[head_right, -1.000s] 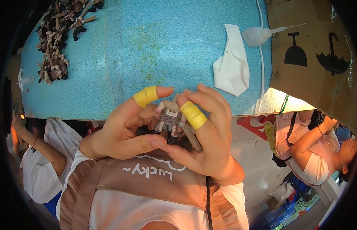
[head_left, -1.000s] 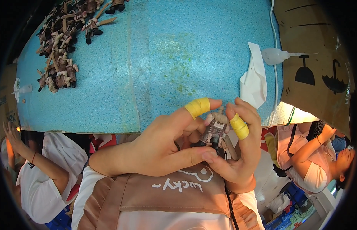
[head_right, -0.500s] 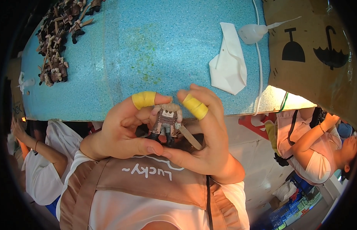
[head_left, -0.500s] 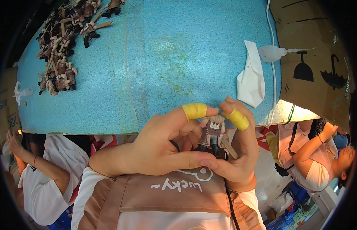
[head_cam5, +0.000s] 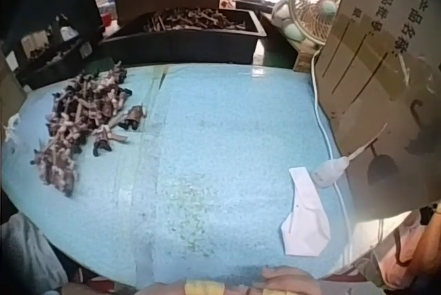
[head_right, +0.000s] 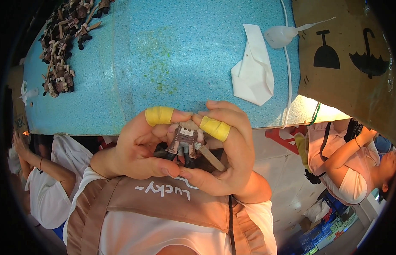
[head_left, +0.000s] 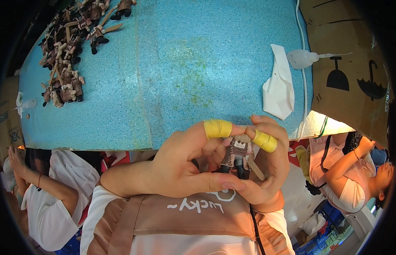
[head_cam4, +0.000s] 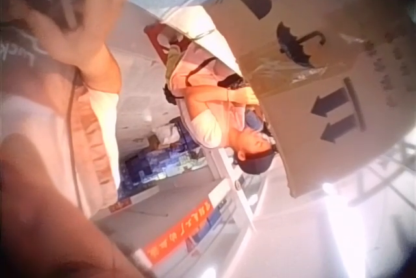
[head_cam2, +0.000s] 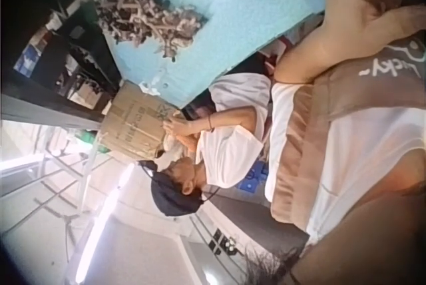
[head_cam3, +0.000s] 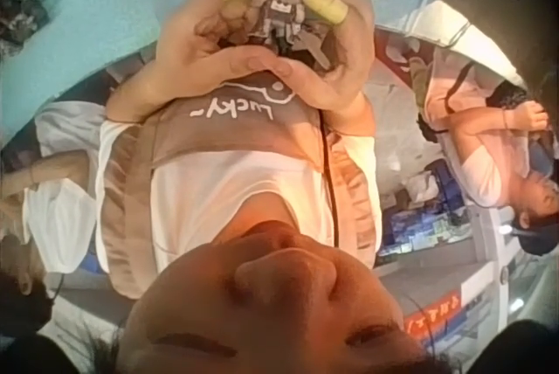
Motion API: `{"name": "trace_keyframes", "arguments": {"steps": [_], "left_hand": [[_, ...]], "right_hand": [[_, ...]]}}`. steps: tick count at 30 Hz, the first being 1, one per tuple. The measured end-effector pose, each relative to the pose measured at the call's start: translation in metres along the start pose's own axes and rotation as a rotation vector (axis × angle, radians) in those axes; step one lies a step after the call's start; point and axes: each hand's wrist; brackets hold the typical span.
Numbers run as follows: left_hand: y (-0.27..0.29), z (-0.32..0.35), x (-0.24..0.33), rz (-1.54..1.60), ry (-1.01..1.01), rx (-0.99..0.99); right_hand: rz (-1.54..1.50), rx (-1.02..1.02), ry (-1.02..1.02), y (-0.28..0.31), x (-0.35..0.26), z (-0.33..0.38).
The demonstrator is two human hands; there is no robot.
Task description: The person assembles toy figurines by picking up figurine bodies, applying glue using a squeeze bottle, retrieving pieces from a heated box, and attaching the pieces to the bodies.
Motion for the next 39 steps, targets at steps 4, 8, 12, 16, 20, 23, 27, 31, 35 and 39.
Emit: {"name": "trace_keyframes", "arguments": {"steps": [4,8,12,16,20,23,27,31,35,39], "left_hand": [[0.001,0.0,-0.001,0.007,0.001,-0.017],[0.001,0.0,-0.001,0.008,0.007,-0.023],[-0.002,0.0,0.008,0.121,0.015,0.033],[0.01,-0.002,0.02,-0.006,0.182,-0.182],[-0.001,-0.002,0.014,0.167,0.162,-0.046],[-0.005,-0.007,0.015,0.458,0.199,-0.1],[0.001,-0.01,0.013,0.683,0.342,-0.135],[0.004,-0.008,0.009,0.555,0.327,-0.09],[0.002,-0.006,0.005,0.47,0.166,-0.058],[0.006,-0.009,-0.001,0.167,-0.113,-0.11]], "right_hand": [[0.002,0.019,0.018,-0.001,0.002,0.001],[-0.018,0.044,0.018,-0.004,0.004,0.005],[-0.064,0.005,-0.029,-0.001,0.003,0.001],[-0.464,0.478,-0.29,-0.024,-0.013,-0.003],[-0.289,0.13,-0.276,-0.005,0.001,0.004],[0.153,0.12,0.043,-0.005,0.0,-0.003],[0.379,0.055,0.167,-0.007,-0.003,-0.009],[0.313,-0.022,0.172,-0.004,-0.003,-0.014],[-0.214,0.503,-0.085,0.001,-0.012,-0.02],[0.863,0.076,0.032,0.021,0.031,-0.025]]}}
Point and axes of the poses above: each hand's wrist, its own z-axis away from the middle knuckle, its own y-axis out of the back of the hand, x = y × z, and after that the axes turned 9 degrees about y, right-handed
